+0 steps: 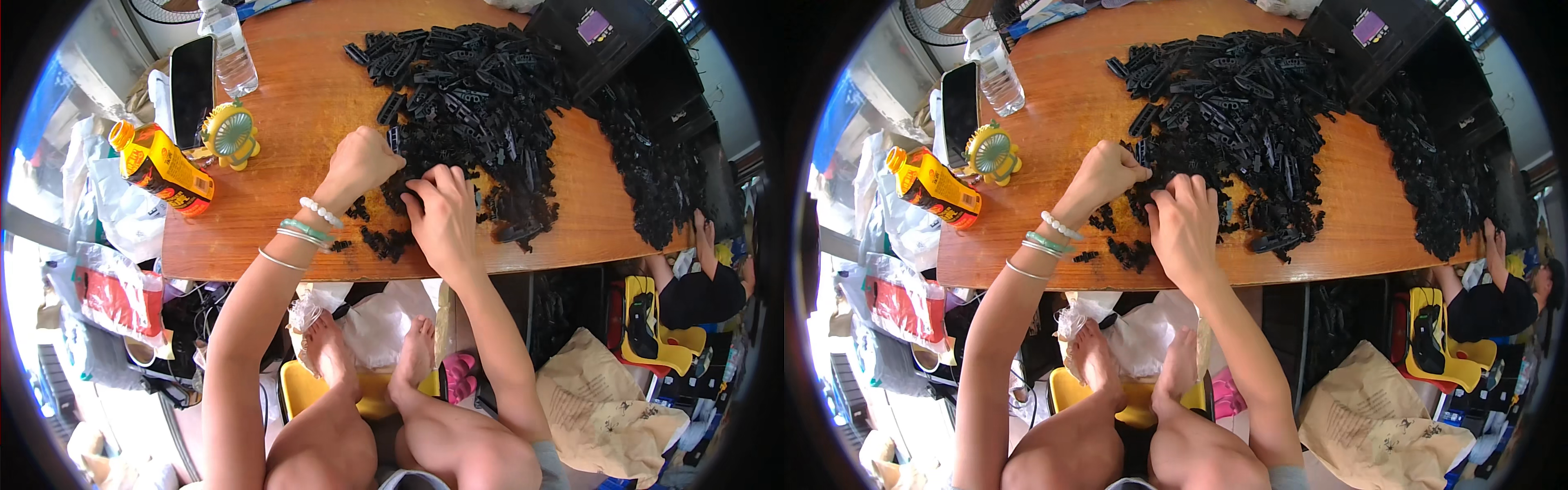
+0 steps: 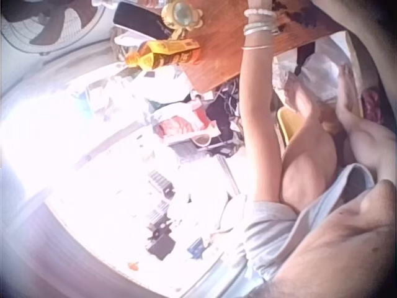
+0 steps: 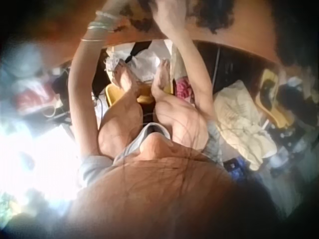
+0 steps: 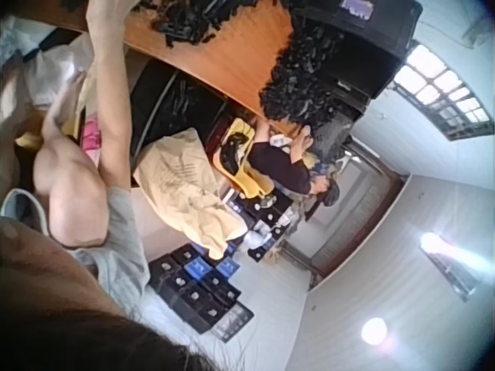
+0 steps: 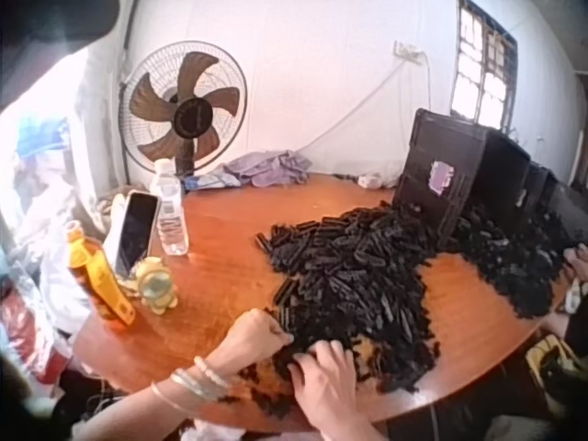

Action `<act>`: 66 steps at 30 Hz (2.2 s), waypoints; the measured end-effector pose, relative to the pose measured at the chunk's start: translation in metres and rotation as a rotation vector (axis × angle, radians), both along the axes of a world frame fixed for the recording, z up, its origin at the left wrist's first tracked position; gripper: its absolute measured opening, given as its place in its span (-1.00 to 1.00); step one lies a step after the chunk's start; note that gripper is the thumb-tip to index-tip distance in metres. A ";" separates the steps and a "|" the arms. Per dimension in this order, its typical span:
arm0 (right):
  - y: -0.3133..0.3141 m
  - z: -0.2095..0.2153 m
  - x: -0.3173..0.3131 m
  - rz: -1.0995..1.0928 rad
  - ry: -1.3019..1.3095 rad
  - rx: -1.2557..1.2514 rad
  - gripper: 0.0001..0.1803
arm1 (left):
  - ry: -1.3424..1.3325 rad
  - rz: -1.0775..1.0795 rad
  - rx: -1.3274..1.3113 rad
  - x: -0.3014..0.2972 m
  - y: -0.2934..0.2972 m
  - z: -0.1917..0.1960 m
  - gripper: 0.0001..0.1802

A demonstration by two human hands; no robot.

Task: The person assembles plastic components by fitting small plastic pieces into larger plastic parts by hand and setting them aside, then sorts through piles of plastic pieces on the table.

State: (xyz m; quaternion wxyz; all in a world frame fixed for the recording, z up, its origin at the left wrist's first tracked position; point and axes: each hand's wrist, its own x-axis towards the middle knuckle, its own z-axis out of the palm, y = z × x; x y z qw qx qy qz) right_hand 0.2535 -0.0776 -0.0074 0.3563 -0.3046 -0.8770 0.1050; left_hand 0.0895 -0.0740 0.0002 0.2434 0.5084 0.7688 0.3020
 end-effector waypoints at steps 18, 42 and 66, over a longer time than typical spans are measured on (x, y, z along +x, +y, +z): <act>-0.005 -0.003 -0.001 -0.050 0.204 0.023 -0.78 | 0.314 0.005 0.610 -0.011 -0.047 0.004 -0.90; -0.055 0.016 0.013 0.211 0.775 -0.702 -0.90 | -1.095 -0.051 0.285 0.038 -0.131 0.033 -0.62; -0.061 0.011 0.013 0.192 0.523 -0.482 -0.90 | -0.952 0.018 0.275 0.045 -0.138 0.025 -0.67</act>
